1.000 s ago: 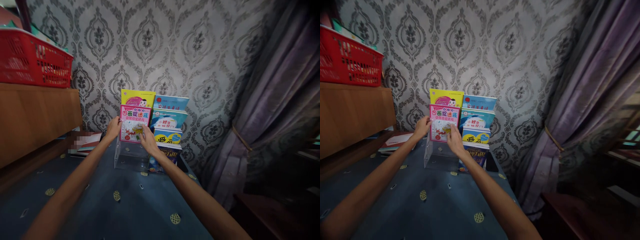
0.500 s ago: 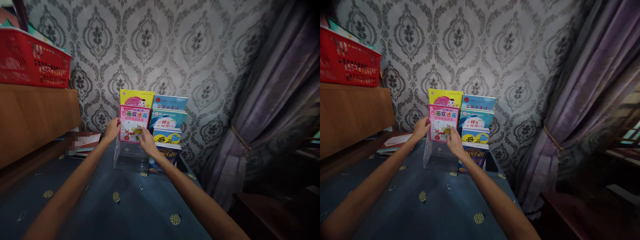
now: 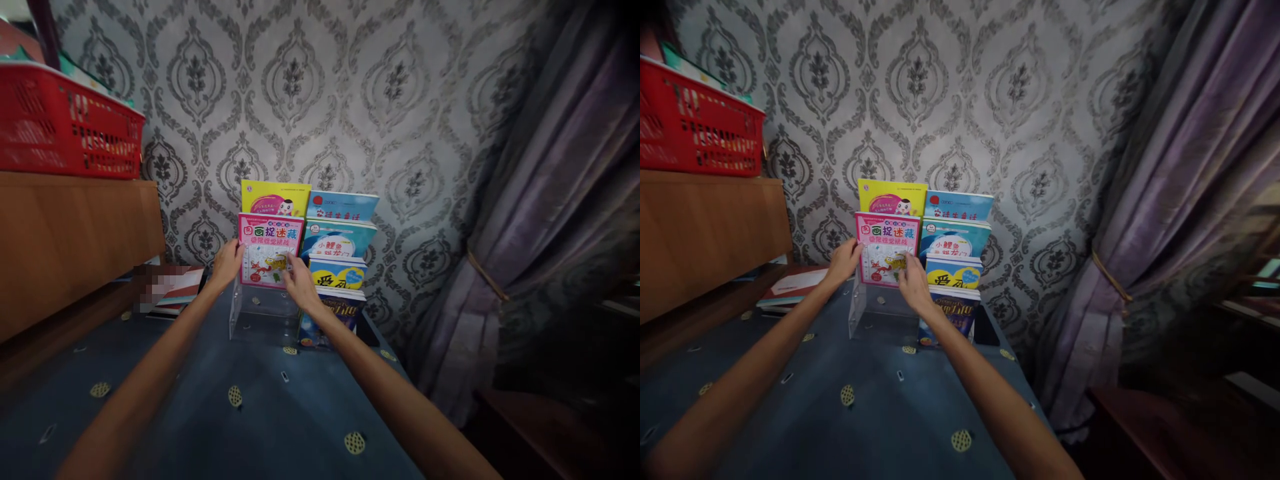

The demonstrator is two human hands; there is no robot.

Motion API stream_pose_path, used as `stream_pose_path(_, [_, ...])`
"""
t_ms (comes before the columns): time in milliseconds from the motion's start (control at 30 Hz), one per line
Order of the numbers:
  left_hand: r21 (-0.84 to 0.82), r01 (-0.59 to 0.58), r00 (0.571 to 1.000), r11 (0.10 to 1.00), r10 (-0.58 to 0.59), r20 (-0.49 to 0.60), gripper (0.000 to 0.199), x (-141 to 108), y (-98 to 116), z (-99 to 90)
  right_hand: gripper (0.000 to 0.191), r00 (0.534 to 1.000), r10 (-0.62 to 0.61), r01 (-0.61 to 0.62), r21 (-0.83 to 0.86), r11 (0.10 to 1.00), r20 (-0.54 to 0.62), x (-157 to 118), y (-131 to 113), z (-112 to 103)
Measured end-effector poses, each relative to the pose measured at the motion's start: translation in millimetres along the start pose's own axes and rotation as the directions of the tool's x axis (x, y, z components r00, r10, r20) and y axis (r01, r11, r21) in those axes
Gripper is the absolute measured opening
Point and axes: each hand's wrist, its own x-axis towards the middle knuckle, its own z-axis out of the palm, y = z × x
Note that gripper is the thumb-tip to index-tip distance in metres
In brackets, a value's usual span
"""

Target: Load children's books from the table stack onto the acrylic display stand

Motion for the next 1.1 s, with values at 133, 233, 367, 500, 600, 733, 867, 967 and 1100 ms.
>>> stream_pose_path(133, [-0.020,0.007,1.000,1.000,-0.007,0.005,0.023,1.8,1.1,1.1,0.053,0.999,0.032,-0.032,-0.001,0.999,-0.015,0.9,1.7,0.1])
stream_pose_path(233, [-0.026,0.013,1.000,1.000,-0.013,0.002,0.023,1.8,1.8,1.7,0.054,0.999,0.032,-0.032,0.001,0.999,-0.012,-0.7,1.4,-0.2])
stream_pose_path(367, [-0.012,0.027,1.000,1.000,-0.027,-0.010,0.023,-0.6,2.3,2.0,0.053,0.999,0.040,-0.040,-0.017,0.999,-0.001,-3.1,-1.5,-1.5])
stream_pose_path(500, [-0.025,0.038,0.999,0.999,-0.039,-0.015,0.022,-3.5,3.3,0.3,0.053,0.999,0.036,-0.036,-0.012,0.999,0.013,-3.3,-5.0,-5.2])
stream_pose_path(600, [-0.048,0.037,0.999,0.998,-0.038,-0.016,0.023,-4.8,4.4,-1.7,0.053,0.999,0.033,-0.033,0.001,0.999,0.028,-3.5,-6.8,-8.7])
stream_pose_path(733, [-0.063,0.039,0.999,0.997,-0.039,-0.004,0.025,-6.5,4.8,-3.5,0.052,0.999,0.038,-0.038,0.028,0.999,0.014,-6.3,-8.5,-10.7])
stream_pose_path(867, [-0.055,0.033,0.999,0.998,-0.033,-0.005,0.026,-9.2,3.9,-3.4,0.050,0.999,0.049,-0.050,0.040,0.998,0.012,-10.4,-9.6,-10.7])
stream_pose_path(967, [-0.064,0.030,0.999,0.997,-0.032,-0.016,0.025,-11.2,3.7,-2.7,0.050,0.997,0.067,-0.068,0.049,0.996,0.022,-13.1,-9.6,-11.2])
stream_pose_path(1100, [-0.084,0.022,1.000,0.996,-0.024,-0.017,0.024,-12.9,3.2,-2.1,0.050,0.995,0.091,-0.094,0.062,0.994,0.036,-16.0,-9.2,-12.1])
